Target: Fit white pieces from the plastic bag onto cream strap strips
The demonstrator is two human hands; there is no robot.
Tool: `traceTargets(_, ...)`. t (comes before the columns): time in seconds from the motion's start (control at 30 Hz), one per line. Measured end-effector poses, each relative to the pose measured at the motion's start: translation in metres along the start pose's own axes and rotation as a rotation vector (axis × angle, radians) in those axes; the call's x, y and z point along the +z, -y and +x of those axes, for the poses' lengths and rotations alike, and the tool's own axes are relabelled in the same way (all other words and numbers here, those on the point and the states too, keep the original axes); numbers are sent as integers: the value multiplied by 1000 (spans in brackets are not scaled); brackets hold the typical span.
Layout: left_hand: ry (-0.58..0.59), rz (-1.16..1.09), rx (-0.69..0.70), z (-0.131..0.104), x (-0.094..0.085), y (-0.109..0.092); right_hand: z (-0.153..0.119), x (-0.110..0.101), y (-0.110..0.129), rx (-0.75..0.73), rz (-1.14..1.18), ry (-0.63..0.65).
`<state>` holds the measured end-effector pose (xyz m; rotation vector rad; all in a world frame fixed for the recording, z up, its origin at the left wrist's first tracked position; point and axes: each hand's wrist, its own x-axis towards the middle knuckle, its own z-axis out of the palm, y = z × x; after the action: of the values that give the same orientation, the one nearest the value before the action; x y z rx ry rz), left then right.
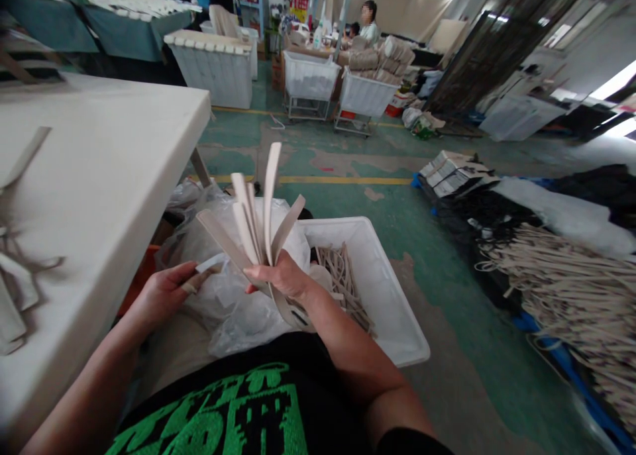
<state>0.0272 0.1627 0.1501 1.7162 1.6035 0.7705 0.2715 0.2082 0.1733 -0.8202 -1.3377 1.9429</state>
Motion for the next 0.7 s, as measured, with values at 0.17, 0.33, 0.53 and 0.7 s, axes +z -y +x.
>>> traceTargets(0.17, -2, 44, 15, 0, 3, 0, -7, 1, -18, 193, 85, -35)
traceTargets(0.33, -63, 74, -41, -1, 8, -8, -10, 15, -42, 206, 90, -45)
traceTargets(0.53, -141, -337, -176, 9, 13, 3, -13, 15, -36, 150, 89, -157)
traceTargets(0.7, -183, -578, -372, 32, 19, 45, -31, -3, -19, 96, 85, -241)
